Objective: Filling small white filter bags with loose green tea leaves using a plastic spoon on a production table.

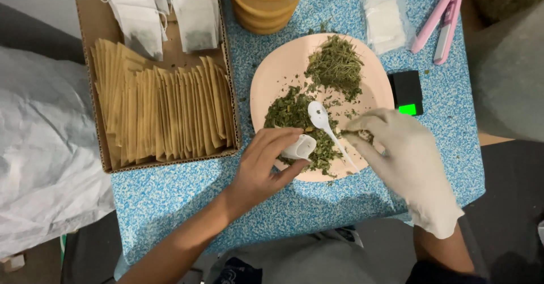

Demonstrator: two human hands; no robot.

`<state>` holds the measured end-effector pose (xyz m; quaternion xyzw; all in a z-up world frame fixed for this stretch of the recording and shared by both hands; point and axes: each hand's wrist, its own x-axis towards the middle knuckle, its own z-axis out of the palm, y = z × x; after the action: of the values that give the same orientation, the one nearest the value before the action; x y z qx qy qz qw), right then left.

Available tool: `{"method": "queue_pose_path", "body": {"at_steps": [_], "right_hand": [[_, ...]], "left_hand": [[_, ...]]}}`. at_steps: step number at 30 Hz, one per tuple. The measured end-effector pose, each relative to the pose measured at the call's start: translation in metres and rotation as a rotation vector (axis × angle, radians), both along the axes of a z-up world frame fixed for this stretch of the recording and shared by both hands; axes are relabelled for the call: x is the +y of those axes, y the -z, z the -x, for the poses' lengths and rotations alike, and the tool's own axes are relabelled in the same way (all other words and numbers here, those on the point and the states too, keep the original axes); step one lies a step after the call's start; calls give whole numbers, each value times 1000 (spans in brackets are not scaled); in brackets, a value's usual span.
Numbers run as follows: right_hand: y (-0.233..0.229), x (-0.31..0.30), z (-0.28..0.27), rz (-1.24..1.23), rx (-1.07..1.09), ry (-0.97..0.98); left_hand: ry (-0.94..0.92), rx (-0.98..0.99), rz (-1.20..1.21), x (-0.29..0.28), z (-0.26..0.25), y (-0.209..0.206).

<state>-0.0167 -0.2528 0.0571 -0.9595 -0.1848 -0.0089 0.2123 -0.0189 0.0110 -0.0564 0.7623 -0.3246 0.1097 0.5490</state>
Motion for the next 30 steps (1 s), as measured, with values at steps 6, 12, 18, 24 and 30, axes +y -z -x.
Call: {"method": "queue_pose_path", "body": {"at_steps": [6, 12, 18, 24, 30], "right_hand": [[32, 0, -1, 154, 471, 212], [39, 6, 8, 226, 401, 239], [33, -1, 3, 175, 347, 257], [42, -27, -1, 321, 146, 137], [5, -15, -7, 393, 85, 82]], "left_hand": [[-2, 119, -101, 4, -2, -7], [-122, -124, 171, -10, -6, 2], [-133, -125, 181, -11, -6, 0], [-118, -125, 199, -11, -4, 4], [-108, -7, 229, -9, -1, -2]]}}
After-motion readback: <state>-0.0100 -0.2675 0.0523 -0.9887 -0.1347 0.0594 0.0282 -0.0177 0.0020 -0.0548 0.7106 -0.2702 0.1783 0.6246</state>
